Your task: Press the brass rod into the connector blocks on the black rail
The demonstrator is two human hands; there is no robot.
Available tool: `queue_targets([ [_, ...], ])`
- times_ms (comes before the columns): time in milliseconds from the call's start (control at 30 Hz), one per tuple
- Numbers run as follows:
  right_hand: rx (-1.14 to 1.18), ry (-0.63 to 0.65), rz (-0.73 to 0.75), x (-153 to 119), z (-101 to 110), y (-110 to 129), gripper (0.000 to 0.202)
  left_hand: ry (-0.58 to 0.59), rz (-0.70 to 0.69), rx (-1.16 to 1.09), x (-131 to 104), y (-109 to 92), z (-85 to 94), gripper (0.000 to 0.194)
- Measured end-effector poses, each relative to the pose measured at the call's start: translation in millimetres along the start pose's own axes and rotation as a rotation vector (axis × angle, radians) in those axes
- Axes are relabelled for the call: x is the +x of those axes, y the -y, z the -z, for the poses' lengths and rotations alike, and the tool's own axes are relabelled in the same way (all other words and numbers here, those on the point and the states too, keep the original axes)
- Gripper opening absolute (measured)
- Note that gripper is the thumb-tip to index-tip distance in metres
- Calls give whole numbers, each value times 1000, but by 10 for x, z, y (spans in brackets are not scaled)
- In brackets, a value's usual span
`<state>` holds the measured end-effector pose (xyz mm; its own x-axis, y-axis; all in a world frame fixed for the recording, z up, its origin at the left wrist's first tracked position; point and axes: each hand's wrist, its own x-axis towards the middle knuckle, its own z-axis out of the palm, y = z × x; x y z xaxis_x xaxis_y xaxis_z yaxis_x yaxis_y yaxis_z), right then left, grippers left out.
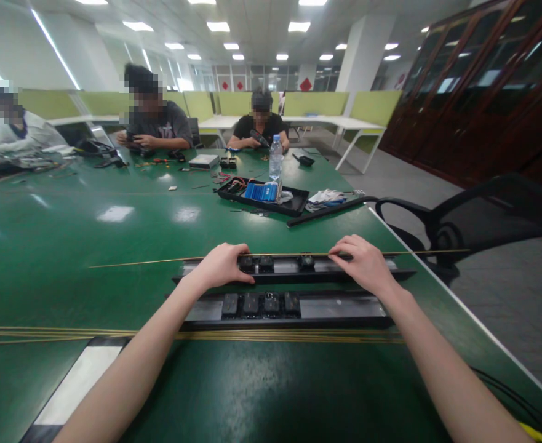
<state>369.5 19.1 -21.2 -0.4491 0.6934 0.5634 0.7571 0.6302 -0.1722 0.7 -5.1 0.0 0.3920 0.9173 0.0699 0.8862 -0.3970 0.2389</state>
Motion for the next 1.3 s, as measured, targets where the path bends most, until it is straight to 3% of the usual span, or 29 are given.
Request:
queue_targets([
  [1300,-51,179,-142,-71,290,-308,13,0,0,9,12,13,-29,65],
])
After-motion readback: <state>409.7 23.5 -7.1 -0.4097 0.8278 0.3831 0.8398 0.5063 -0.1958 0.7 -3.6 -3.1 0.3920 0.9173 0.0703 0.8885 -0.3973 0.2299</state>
